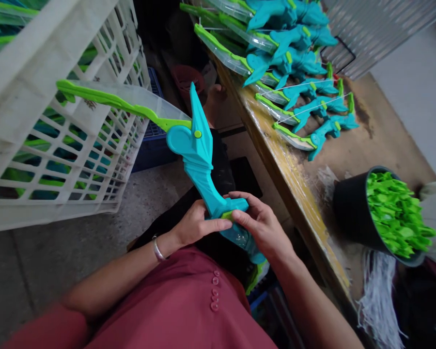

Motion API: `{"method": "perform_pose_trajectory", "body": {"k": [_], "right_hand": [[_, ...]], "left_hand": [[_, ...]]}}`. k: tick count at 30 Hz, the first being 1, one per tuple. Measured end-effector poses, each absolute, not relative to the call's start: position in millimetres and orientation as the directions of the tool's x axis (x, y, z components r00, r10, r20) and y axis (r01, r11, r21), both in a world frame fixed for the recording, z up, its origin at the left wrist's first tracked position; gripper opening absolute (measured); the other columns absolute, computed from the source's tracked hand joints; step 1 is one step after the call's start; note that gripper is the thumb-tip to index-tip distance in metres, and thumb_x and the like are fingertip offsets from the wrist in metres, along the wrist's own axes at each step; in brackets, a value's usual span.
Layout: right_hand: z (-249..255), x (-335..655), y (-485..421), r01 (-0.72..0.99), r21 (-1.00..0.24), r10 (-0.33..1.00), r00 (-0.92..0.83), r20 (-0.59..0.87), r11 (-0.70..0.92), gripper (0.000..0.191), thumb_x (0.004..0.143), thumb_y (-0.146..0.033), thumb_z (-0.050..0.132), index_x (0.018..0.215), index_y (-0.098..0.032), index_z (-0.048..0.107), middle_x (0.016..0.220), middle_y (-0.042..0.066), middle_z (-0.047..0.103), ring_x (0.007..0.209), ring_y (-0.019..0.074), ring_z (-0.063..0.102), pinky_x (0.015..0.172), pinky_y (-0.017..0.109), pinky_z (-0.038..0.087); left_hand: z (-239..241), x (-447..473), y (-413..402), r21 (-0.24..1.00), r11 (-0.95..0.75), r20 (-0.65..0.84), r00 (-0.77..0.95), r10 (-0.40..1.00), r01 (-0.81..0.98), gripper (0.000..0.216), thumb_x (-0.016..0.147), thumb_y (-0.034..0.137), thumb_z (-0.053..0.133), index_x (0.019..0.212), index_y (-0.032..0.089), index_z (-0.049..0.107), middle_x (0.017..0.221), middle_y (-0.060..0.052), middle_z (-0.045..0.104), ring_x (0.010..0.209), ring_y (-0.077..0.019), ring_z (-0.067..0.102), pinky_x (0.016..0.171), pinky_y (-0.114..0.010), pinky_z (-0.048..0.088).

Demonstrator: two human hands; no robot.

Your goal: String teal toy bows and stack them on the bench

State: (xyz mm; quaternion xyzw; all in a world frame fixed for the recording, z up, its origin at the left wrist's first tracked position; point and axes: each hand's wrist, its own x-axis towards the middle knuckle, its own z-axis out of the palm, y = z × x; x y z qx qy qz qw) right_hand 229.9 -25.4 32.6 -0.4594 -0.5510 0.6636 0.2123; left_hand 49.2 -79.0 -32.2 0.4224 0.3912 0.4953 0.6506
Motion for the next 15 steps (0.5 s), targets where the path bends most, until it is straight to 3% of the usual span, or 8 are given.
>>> {"method": "perform_pose_trajectory", "body": {"k": [3,11,15], "right_hand": [[17,228,-32,0.261,-0.950,0.856,-0.438,-0.273,-0.169,0.046,0.092,-0.049,0.076,0.129,-0.026,0.061,0.125,0.005,0.071,0.104,0.0211,0.069,0.089,0.031,0.056],[-10,226,-21,0.342,-0.936,0.872,-0.427,-0.238,-0.088,0.038,0.090,-0.051,0.072,0.111,-0.021,0.064,0.099,0.004,0.075,0.078,0.0189,0.066,0.068,0.028,0.052],[-14,220,-21,0.340,-0.935,0.879,-0.412,-0.242,-0.098,0.034,0.089,-0.048,0.071,0.109,-0.022,0.065,0.098,0.003,0.075,0.077,0.0185,0.065,0.069,0.029,0.052]], "left_hand": [[-40,54,-76,0.927,0.171,-0.123,0.161,0.979,-0.333,0.032,0.081,0.031,0.079,0.111,0.020,0.080,0.108,-0.004,0.081,0.104,-0.0279,0.072,0.095,-0.037,0.055],[-57,59,-74,0.939,0.219,-0.210,0.063,0.976,-0.263,0.027,0.078,0.036,0.077,0.097,0.018,0.081,0.096,-0.004,0.080,0.096,-0.0285,0.071,0.095,-0.039,0.053],[-58,54,-75,0.945,0.214,-0.201,0.079,0.976,-0.246,0.025,0.079,0.038,0.076,0.094,0.017,0.079,0.093,-0.004,0.079,0.092,-0.0278,0.071,0.092,-0.038,0.054]]}}
